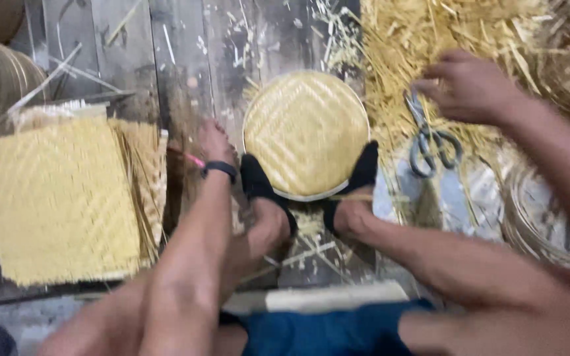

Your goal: Assemble and trim bamboo trays using pre-woven mats and hoops.

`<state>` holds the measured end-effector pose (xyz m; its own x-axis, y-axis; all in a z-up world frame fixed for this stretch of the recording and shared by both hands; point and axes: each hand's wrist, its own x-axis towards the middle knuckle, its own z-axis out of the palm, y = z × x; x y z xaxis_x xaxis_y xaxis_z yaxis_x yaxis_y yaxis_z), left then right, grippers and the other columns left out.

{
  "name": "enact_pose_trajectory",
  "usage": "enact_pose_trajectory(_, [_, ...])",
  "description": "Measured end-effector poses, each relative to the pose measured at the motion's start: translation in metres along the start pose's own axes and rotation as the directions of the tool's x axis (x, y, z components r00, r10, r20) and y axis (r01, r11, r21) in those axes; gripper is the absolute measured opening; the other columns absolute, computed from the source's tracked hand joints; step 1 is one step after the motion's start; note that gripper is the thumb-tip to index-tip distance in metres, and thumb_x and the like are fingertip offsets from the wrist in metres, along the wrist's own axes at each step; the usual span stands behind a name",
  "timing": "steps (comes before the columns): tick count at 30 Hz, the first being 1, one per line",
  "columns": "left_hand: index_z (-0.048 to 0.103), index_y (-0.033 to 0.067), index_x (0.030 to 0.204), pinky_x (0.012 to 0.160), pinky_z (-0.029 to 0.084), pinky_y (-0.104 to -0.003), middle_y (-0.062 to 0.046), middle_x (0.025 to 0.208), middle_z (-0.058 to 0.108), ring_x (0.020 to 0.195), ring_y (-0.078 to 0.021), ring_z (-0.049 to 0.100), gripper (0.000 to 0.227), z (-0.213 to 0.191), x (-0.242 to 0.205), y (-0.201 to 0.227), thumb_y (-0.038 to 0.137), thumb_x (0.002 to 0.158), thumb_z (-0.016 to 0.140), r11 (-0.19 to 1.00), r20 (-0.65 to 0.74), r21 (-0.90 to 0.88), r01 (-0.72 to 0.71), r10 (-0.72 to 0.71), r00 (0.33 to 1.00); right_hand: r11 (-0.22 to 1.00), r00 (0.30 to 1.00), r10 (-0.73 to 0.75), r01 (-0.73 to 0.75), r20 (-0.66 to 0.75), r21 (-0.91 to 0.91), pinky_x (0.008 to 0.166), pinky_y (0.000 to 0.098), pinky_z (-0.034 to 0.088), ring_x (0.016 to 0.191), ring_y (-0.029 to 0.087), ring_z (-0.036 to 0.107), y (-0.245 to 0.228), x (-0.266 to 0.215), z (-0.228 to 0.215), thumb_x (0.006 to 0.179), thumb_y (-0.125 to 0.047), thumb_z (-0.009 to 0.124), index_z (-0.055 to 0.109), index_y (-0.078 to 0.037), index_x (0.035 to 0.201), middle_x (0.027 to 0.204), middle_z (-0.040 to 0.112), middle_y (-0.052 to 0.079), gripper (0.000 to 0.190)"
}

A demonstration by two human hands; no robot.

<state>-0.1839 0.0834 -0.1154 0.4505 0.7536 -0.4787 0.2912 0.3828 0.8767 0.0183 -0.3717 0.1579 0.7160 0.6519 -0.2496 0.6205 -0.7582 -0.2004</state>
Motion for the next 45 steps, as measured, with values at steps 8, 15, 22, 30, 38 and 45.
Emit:
enact_pose_trajectory(8, [0.069, 0.0041, 0.076, 0.058, 0.051, -0.038, -0.008, 0.068, 0.066, 0.061, -0.0189, 0.062, 0.05, -0.03, -0.083, 0.074, 0.05, 0.095, 0.065, 0.882, 0.004, 0.439, -0.172, 0.189, 0.982, 0.937, 0.899, 0.313, -0.345, 0.306, 0.055, 0.088, 0.046, 0.059, 0.095, 0.027, 0.075, -0.021, -0.143, -0.029, 0.1, -0.046, 0.058, 0.075, -0.013, 0.124, 0.109, 0.078, 0.014, 0.044])
enact_pose_trajectory(15, [0.07, -0.0008, 0.109, 0.091, 0.048, -0.046, -0.019, 0.111, 0.069, 0.102, -0.0294, 0.064, 0.06, 0.014, -0.044, 0.021, 0.057, 0.099, 0.057, 0.749, 0.071, 0.653, -0.11, 0.084, 0.994, 0.709, 0.891, 0.296, -0.447, 0.344, 0.546, 0.09, 0.0421, 0.058, 0.1, 0.031, 0.075, -0.066, -0.064, 0.121, 0.099, -0.038, 0.063, 0.073, -0.004, 0.119, 0.109, 0.078, 0.018, 0.041])
enact_pose_trajectory(22, [0.07, -0.0035, 0.116, 0.094, 0.051, -0.043, -0.015, 0.119, 0.072, 0.11, -0.0293, 0.067, 0.067, 0.058, -0.084, 0.031, 0.058, 0.097, 0.05, 0.892, -0.161, 0.372, 0.258, -0.212, 0.964, 0.52, 0.83, 0.535, -0.473, 0.161, 0.711, 0.089, 0.0455, 0.054, 0.099, 0.036, 0.069, -0.085, 0.003, 0.194, 0.093, -0.046, 0.068, 0.066, 0.004, 0.119, 0.108, 0.073, 0.028, 0.057])
enact_pose_trajectory(30, [0.071, -0.0067, 0.117, 0.092, 0.056, -0.043, -0.016, 0.108, 0.074, 0.1, -0.0283, 0.07, 0.06, 0.042, -0.118, 0.128, 0.048, 0.105, 0.049, 0.81, 0.241, -0.581, -0.076, 0.261, 0.935, -0.065, 0.84, 0.543, 0.045, -0.002, 0.997, 0.085, 0.038, 0.044, 0.096, 0.021, 0.048, -0.031, -0.021, 0.167, 0.119, -0.047, 0.045, 0.053, -0.005, 0.099, 0.096, 0.046, 0.01, 0.047])
enact_pose_trajectory(38, [0.06, 0.0123, 0.135, 0.092, 0.053, -0.042, -0.006, 0.124, 0.07, 0.11, -0.024, 0.065, 0.056, 0.025, -0.082, 0.032, 0.052, 0.095, 0.054, 0.918, 0.429, -0.036, 0.395, -0.343, 0.836, -0.165, 0.788, 0.488, -0.338, 0.374, 0.927, 0.089, 0.0435, 0.054, 0.097, 0.03, 0.065, -0.033, -0.049, 0.214, 0.109, -0.04, 0.043, 0.066, -0.008, 0.125, 0.102, 0.068, 0.012, 0.042])
enact_pose_trajectory(45, [0.035, -0.0019, 0.154, 0.12, 0.018, -0.062, -0.031, 0.161, 0.033, 0.15, -0.0434, 0.029, 0.098, 0.128, -0.198, 0.035, 0.065, 0.088, 0.063, 0.348, 0.462, 0.779, -0.522, 0.244, 0.853, 0.84, 0.811, 0.529, -0.458, -0.25, 0.291, 0.09, 0.0507, 0.053, 0.099, 0.044, 0.063, 0.112, -0.112, 0.306, 0.075, -0.025, 0.086, 0.062, 0.003, 0.119, 0.108, 0.064, 0.025, 0.058])
